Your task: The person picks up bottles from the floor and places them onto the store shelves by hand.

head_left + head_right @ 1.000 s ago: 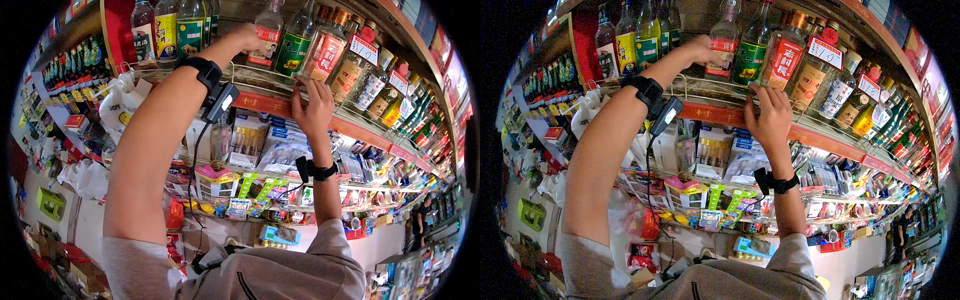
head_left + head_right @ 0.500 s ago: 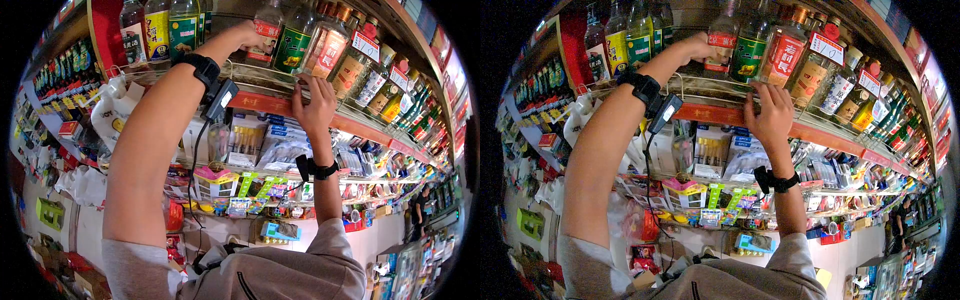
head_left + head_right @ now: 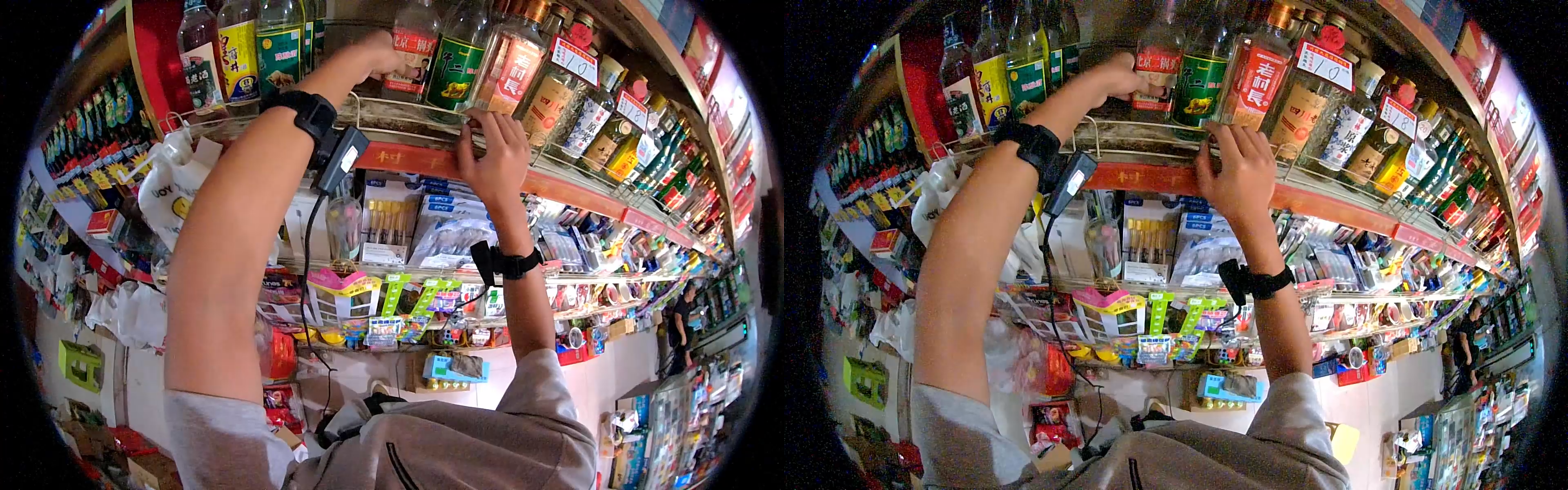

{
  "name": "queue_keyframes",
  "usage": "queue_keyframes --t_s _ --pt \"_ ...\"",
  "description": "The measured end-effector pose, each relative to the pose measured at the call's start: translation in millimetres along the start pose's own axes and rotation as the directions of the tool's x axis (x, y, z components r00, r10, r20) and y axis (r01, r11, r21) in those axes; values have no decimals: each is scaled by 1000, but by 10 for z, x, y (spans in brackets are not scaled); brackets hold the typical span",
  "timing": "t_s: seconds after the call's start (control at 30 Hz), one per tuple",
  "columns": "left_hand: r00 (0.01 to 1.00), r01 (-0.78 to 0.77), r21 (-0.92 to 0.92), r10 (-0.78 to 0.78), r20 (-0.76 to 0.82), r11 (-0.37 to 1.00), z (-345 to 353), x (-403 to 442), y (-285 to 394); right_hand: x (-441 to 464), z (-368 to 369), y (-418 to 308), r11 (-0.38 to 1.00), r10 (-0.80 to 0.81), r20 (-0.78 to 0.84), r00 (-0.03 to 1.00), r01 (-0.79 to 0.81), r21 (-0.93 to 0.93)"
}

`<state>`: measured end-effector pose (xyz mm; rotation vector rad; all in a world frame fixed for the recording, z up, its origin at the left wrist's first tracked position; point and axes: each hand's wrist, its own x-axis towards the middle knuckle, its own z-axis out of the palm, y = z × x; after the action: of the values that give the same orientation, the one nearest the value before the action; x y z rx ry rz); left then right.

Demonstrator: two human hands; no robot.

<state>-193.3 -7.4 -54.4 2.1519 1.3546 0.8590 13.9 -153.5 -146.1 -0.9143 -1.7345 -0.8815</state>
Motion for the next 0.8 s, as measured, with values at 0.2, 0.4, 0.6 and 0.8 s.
queue_keyframes --t_s 0.2,0.4,0.6,0.8 --pt "999 -12 0 12 45 1000 -39 -51 13 -1 18 4 1000 -3 -22 1000 3 -10" --pt "999 -35 -26 35 18 999 4 80 -122 -11 25 6 1000 1 -35 999 -1 -4" --pt "1000 -3 10 3 -26 1000 3 13 -65 -17 32 28 1000 -17 -59 998 18 13" --pt "1000 -8 -4 8 -16 1000 2 -24 -70 -12 15 16 1000 -14 -31 999 14 -2"
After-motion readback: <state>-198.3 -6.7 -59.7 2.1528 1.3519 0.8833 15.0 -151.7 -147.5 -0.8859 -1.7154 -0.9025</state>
